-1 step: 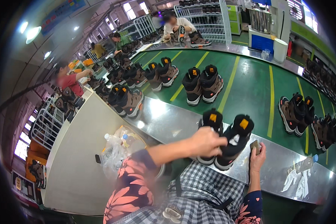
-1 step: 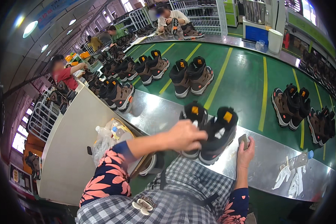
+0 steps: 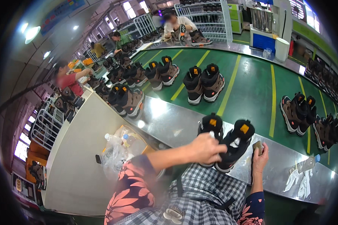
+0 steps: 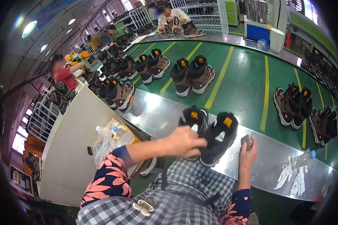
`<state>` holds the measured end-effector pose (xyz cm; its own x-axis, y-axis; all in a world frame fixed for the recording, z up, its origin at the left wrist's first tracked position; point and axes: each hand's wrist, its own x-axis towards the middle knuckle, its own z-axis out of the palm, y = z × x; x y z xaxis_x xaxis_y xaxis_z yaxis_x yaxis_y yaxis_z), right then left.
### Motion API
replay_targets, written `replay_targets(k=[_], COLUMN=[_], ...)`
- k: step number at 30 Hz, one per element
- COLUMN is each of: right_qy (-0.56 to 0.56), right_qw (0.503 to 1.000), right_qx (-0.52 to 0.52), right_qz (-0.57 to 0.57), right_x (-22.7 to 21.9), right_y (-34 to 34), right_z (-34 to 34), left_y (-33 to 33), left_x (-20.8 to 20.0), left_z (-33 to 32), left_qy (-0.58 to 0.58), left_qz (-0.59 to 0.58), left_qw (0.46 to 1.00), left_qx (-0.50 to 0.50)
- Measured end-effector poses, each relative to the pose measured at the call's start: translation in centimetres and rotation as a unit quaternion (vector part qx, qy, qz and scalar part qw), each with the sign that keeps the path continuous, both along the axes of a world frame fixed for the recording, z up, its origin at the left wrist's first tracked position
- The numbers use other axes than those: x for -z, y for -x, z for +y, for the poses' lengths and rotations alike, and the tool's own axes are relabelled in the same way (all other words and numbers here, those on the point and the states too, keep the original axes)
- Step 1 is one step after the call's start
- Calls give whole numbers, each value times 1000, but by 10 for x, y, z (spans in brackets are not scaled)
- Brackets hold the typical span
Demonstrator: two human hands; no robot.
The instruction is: Inspecting manufactured boots for quality control and cleaning them with a sponge.
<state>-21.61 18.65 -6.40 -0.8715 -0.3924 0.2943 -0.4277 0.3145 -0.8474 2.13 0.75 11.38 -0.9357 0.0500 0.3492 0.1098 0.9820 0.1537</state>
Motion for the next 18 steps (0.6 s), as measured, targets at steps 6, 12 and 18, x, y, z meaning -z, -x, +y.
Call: replay_targets(k=[6,12,18], right_qy=[-70,-143,248], right_qw=[997,969,926], right_qx=[15,22,-145], right_qz=[-11,201,-247], right_x=[-13,-24,-81], right_y=[-15,-21,-105], right_z=[22,16,0], left_y=[-42,-45,-47], left_x=[22,40,59], left_z=[20,-1,5], left_qy=[-61,-207,-763], left_qz=[69,320,199], left_qw=[994,912,589], left_qx=[-57,-152,-178])
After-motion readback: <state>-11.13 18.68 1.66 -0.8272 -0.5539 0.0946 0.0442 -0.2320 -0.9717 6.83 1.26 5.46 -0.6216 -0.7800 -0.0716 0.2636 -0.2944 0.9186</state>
